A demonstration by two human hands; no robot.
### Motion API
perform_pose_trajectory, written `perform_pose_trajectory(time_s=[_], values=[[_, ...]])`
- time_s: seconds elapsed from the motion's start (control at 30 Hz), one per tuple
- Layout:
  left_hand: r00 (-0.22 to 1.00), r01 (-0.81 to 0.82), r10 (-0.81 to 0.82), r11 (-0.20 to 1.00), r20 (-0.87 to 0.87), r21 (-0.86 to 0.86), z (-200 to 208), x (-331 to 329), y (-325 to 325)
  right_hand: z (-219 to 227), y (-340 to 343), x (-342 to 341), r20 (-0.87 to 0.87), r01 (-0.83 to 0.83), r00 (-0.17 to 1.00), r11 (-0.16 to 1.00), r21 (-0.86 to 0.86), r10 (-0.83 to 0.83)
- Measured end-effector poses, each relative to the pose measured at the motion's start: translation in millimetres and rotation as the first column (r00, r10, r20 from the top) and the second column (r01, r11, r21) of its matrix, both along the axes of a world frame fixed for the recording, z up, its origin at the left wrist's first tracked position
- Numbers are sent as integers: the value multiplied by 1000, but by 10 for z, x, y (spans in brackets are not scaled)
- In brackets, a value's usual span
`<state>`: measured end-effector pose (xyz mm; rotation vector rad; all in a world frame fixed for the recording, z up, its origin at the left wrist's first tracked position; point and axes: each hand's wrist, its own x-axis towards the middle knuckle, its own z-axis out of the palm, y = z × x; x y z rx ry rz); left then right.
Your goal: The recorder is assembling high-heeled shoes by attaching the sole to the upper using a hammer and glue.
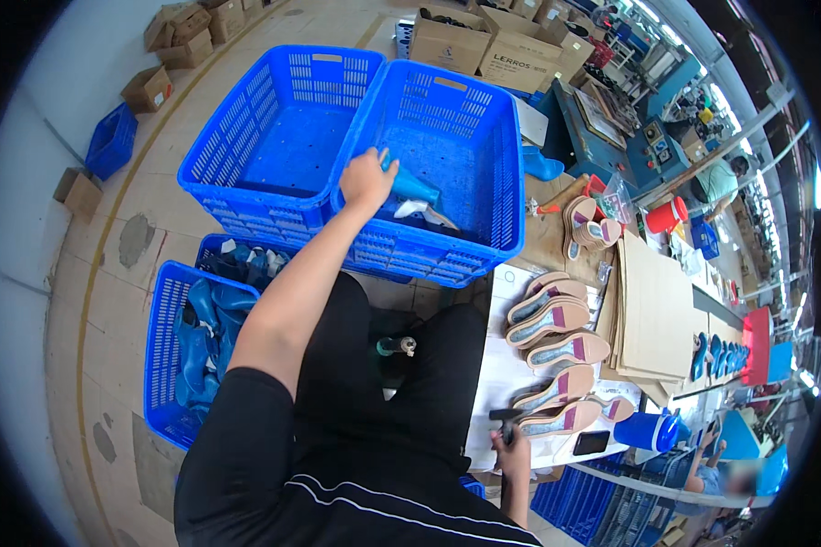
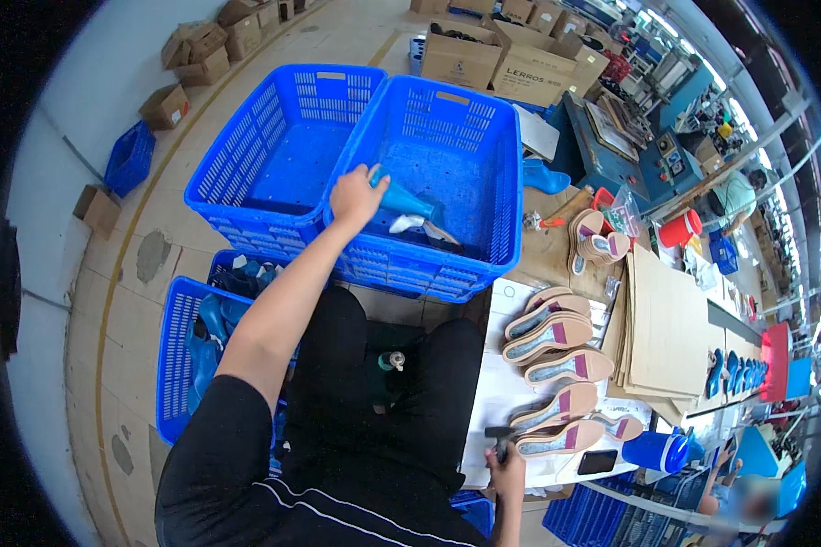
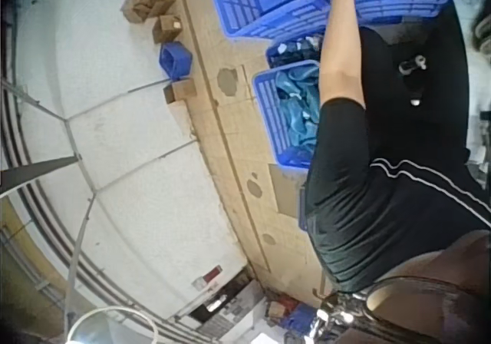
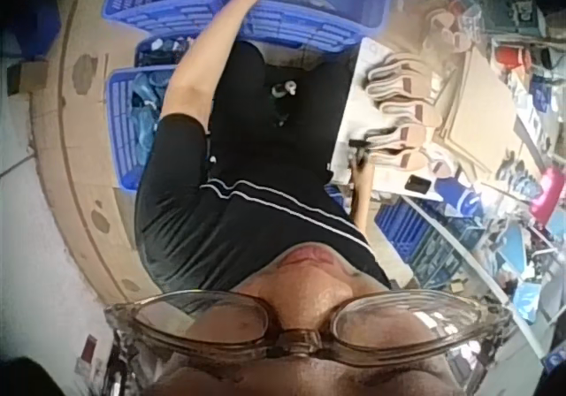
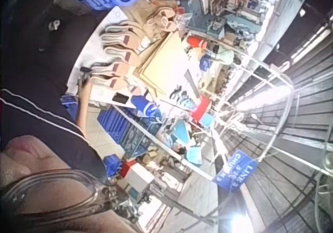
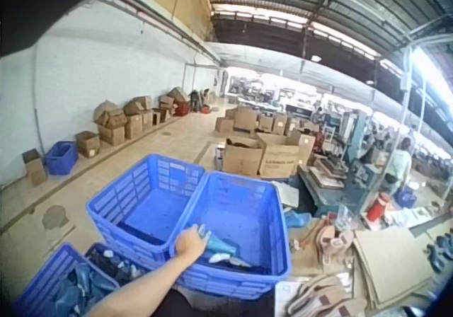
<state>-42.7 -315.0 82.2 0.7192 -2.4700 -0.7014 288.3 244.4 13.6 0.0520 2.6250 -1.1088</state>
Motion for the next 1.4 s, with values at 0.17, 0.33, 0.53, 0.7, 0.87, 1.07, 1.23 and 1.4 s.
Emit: perform_pose_trajectory(time_s=[0.17, 0.33, 0.53, 0.7, 0.87, 1.07, 1.23, 1.4], values=[[979, 48, -61, 996, 197, 73, -337, 110, 91, 209, -359, 196, 323, 288, 914, 954, -87, -247], [821, 254, -341, 937, -458, -241, -97, 1548, 83, -503, -109, 202, 153, 160, 977, 985, -62, -149], [897, -398, 381, 917, -224, -34, -1339, 3942, -658, -294, -454, 29, 151, 305, 938, 950, 62, -311], [462, -817, 761, 565, 455, -115, -2702, 5770, -1061, -731, 19, -111, -23, 135, 991, 964, 227, -133], [265, -884, 619, 461, 739, -69, -3742, 6923, -1282, -683, -239, -117, -36, -27, 998, 923, 385, 45], [668, -729, 233, 392, 706, 561, -4134, 7313, -1261, -771, -138, -258, 31, -122, 992, 872, 474, 122], [525, -810, 432, 518, 733, 275, -4023, 6346, -1489, -495, -328, -36, -159, -107, 961, 838, 534, 225], [718, -431, 214, 884, 663, 182, -3817, 5577, -2080, -316, -431, 51, -14, -97, 992, 820, 564, 127]])
